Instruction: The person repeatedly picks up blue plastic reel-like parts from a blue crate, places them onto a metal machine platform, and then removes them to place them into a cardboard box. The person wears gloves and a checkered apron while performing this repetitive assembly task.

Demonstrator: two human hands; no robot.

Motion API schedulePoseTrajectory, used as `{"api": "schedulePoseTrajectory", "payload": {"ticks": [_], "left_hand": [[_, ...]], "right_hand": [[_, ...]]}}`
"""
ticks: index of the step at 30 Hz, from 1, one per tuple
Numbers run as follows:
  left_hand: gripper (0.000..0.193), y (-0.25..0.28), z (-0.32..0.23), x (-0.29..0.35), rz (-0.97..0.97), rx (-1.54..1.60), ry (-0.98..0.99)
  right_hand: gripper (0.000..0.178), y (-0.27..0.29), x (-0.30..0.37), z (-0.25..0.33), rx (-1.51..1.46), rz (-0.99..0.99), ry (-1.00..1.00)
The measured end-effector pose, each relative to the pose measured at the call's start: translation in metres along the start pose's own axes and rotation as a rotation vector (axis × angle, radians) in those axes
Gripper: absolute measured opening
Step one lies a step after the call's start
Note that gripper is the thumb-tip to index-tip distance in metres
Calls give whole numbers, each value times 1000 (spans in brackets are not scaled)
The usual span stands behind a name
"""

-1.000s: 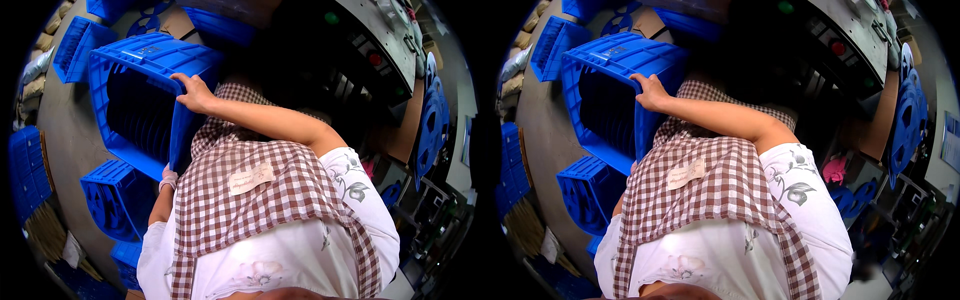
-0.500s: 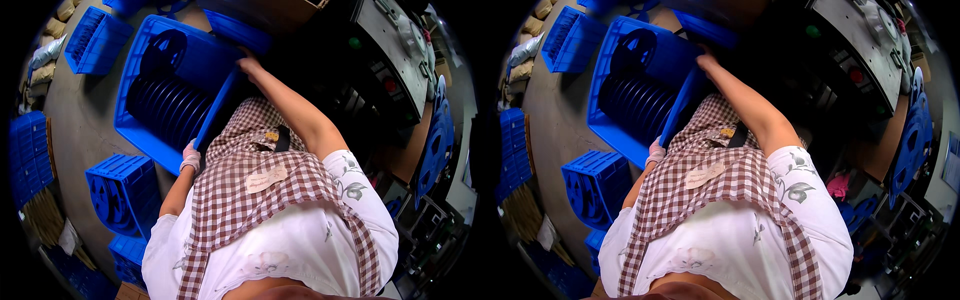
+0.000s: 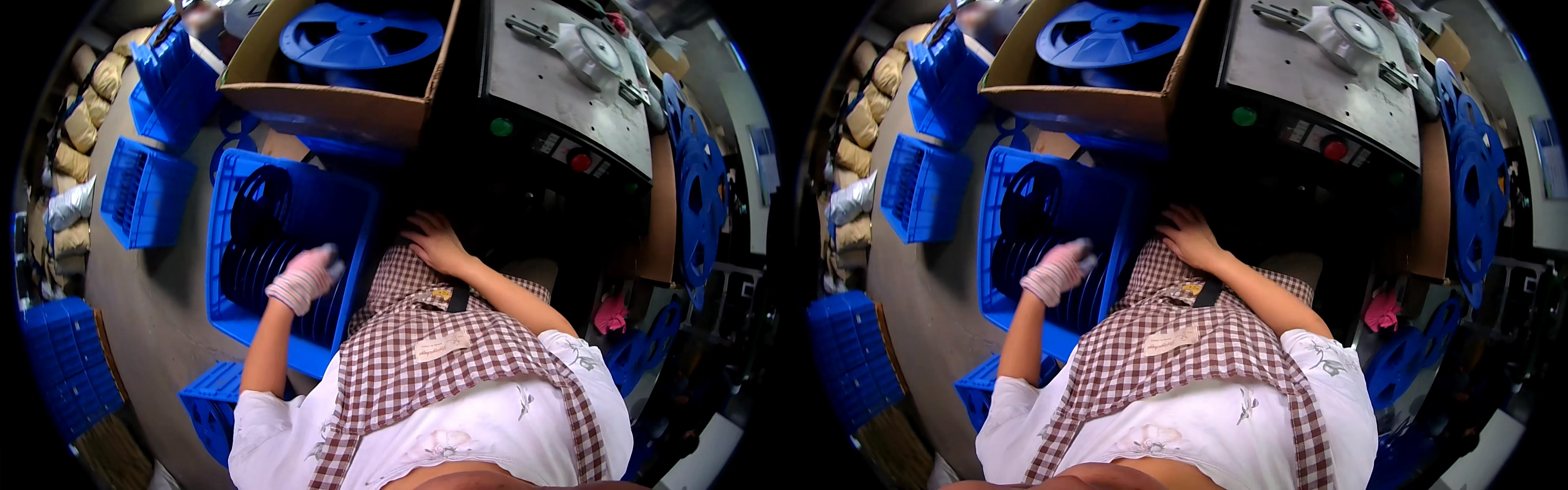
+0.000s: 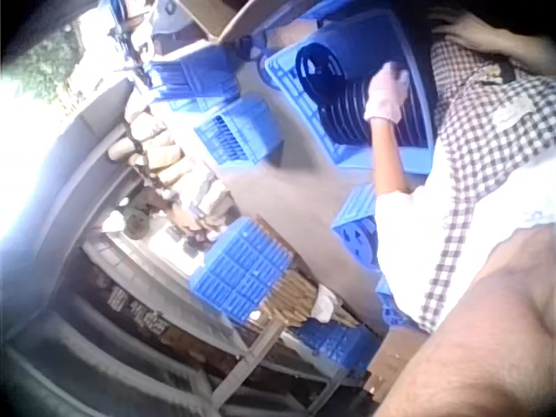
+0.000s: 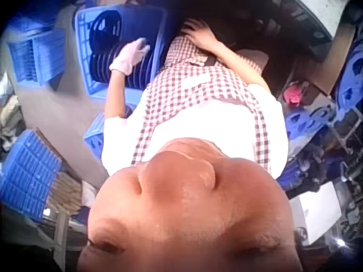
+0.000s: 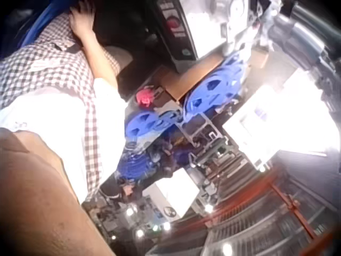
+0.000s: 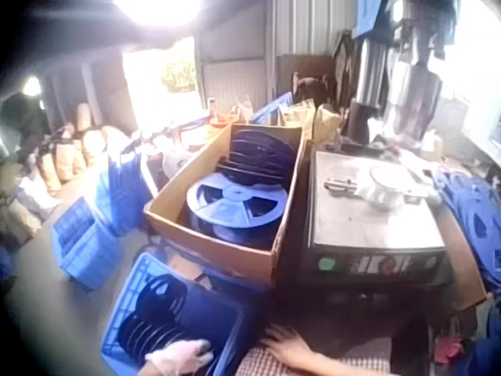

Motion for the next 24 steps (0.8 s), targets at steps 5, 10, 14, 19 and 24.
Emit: {"api": "schedulePoseTrajectory", "payload": {"ticks": [5, 10, 14, 19, 24], "left_hand": [[30, 212, -76, -92, -1026, 318, -621], [52, 276, 4, -258, -780, -380, -225], [67, 285, 69, -277, -398, -636, 224], [46, 320, 181, -256, -127, -931, -165], [43, 315, 136, -141, -213, 139, 14]], "right_hand": [[33, 40, 34, 20, -269, 31, -463], [33, 112, 52, 28, -350, -238, -444], [28, 221, 101, 31, -261, -561, -598], [19, 353, 200, -29, 18, -1120, -819], [30, 433, 144, -178, 422, -986, -781]]}}
Point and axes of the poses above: each hand's wrist, its own x-axis away from the middle knuckle, its own y-axis out of the back of the hand, z = x × y, the point moved 3 cm from there along -x, towards the middle knuckle, and after that the axes turned 8 degrees about -z, right-handed, at the moved point
